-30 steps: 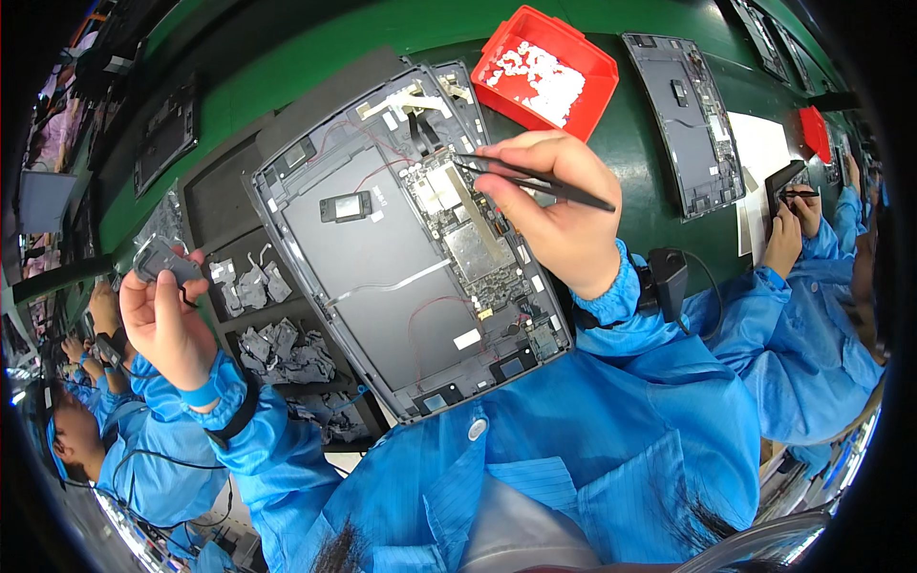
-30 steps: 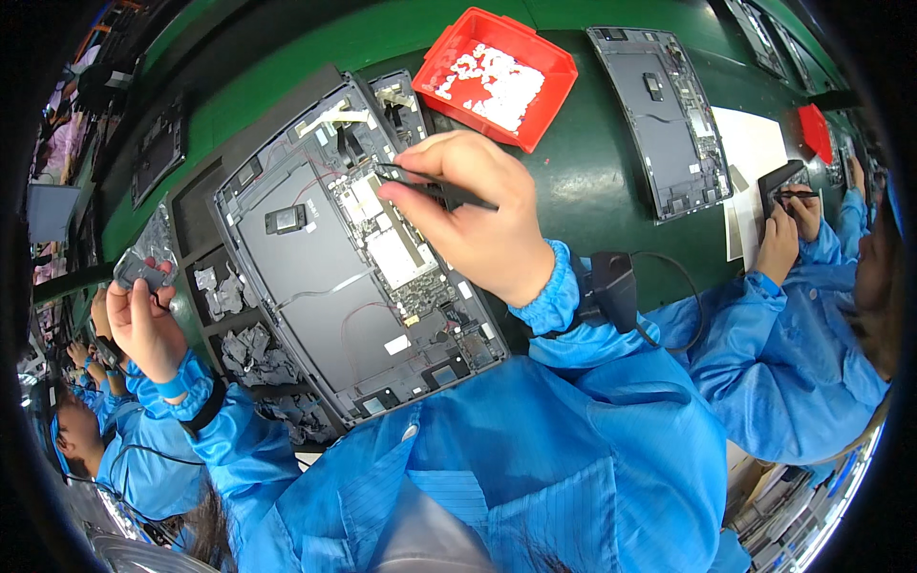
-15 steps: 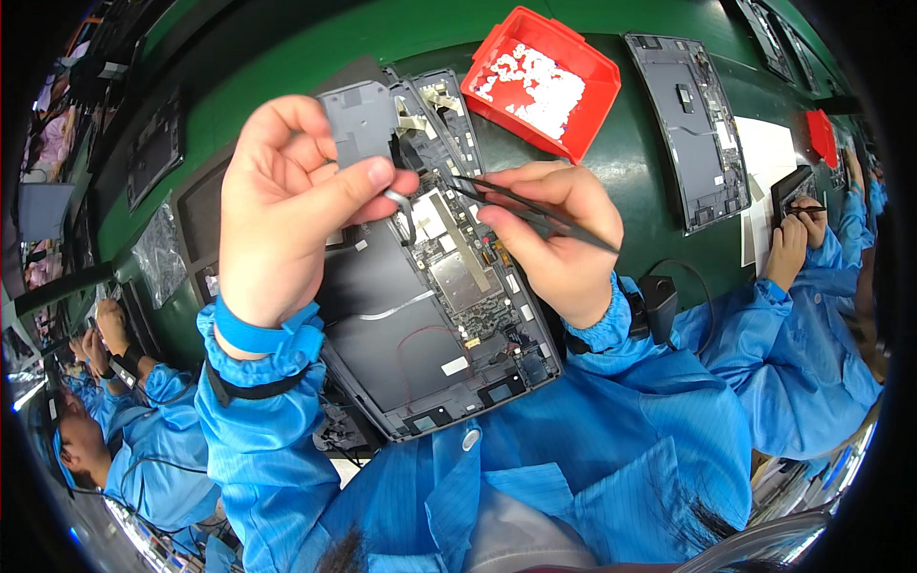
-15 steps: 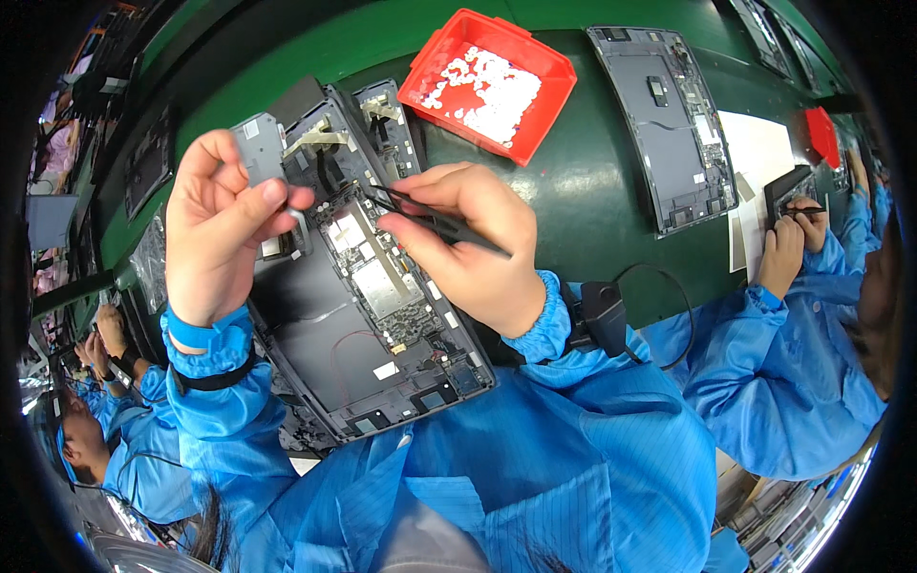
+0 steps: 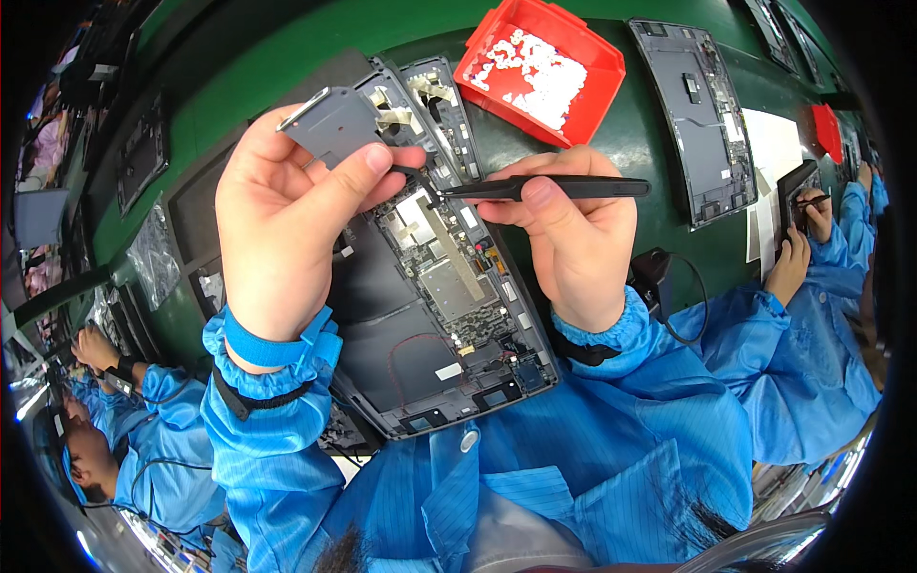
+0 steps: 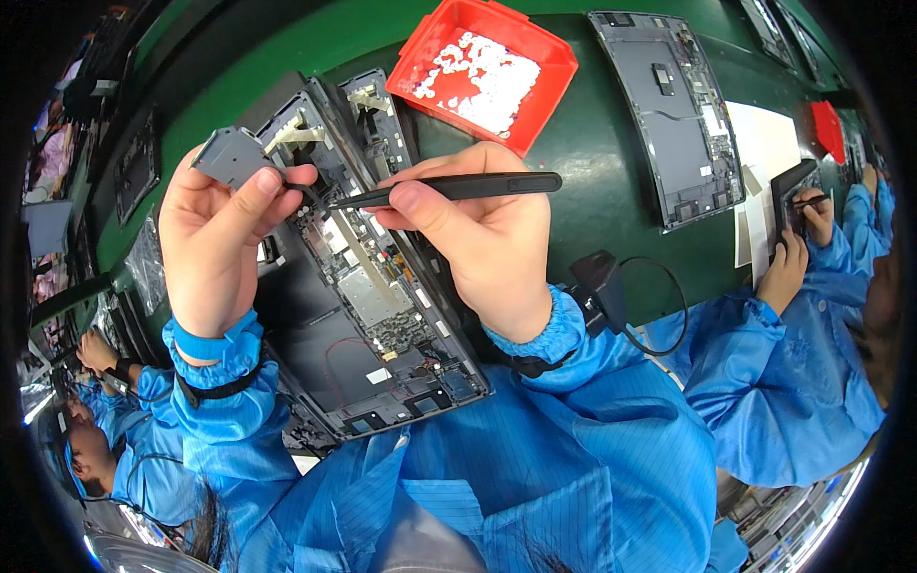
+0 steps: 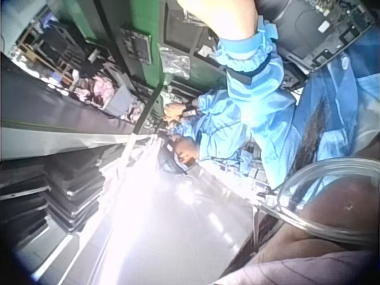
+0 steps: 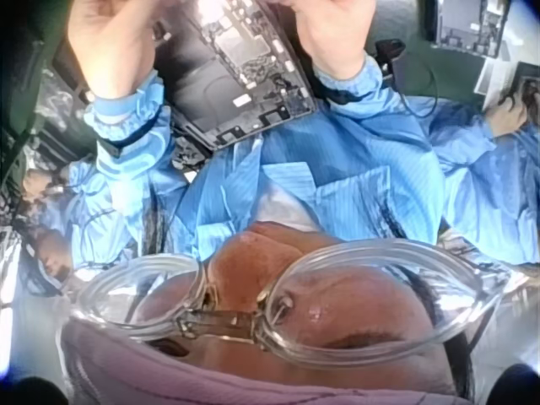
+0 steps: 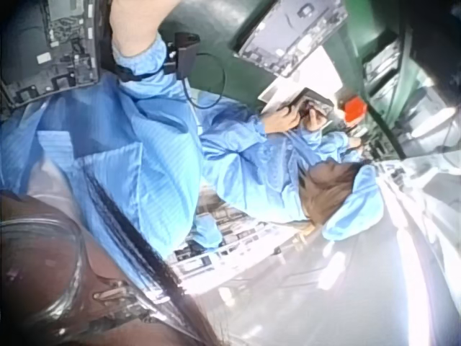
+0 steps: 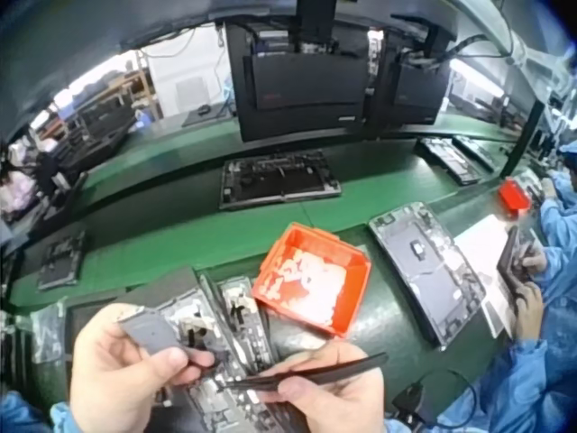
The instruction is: The person assembles tablet devices on an assembly line by positioning components and attaching small cables to the circuit boards using tweezers and by hand, then transfers the devices to an upper conveyor.
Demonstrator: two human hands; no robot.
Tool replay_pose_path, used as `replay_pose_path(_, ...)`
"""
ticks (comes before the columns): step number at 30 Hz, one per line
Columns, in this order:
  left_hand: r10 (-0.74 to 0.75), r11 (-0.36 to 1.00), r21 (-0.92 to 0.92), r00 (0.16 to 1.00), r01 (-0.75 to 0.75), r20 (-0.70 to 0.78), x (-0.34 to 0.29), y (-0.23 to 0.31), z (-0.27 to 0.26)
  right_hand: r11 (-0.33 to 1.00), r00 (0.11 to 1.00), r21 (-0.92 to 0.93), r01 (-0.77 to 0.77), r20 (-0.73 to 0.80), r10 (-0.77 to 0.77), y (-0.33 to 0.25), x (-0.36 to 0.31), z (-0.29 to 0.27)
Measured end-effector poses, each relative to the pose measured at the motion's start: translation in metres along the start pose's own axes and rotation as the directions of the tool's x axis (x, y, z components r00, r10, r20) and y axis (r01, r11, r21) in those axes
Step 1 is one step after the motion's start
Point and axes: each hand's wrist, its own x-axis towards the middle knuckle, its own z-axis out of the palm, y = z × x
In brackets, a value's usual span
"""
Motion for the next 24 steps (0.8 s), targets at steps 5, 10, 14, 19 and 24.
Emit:
replay_pose_path(5, 0.018, 1.000, 0.004, 1.000, -0.018, 0.007, 0.0008, -0.0020, -0.0002, 1.000, 1.000, 0.005, 0.005, 0.018, -0.005, 0.0001, -0.0009, -0.0005)
replay_pose_path(10, 0.003, 1.000, 0.004, 1.000, -0.003, -0.001, -0.0004, -0.0011, -0.0010, 1.000, 1.000, -0.012, 0.000, 0.007, 0.000, 0.0008, -0.0015, 0.0015)
replay_pose_path(14, -0.006, 1.000, 0.010, 1.000, 0.007, -0.010, -0.0004, -0.0007, -0.0009, 1.000, 1.000, -0.023, -0.008, 0.017, 0.008, 0.0004, -0.0005, 0.0016)
replay_pose_path(19, -0.009, 1.000, 0.028, 1.000, 0.009, 0.000, -0.0011, 0.0009, -0.0011, 0.999, 1.000, -0.039, -0.017, 0.022, 0.018, -0.0004, -0.0005, 0.0023)
replay_pose_path(24, -0.005, 0.999, 0.038, 1.000, 0.005, -0.006, -0.0022, 0.0000, 0.0015, 0.997, 1.000, -0.079, -0.014, 0.008, 0.015, -0.0007, -0.0020, 0.0012)
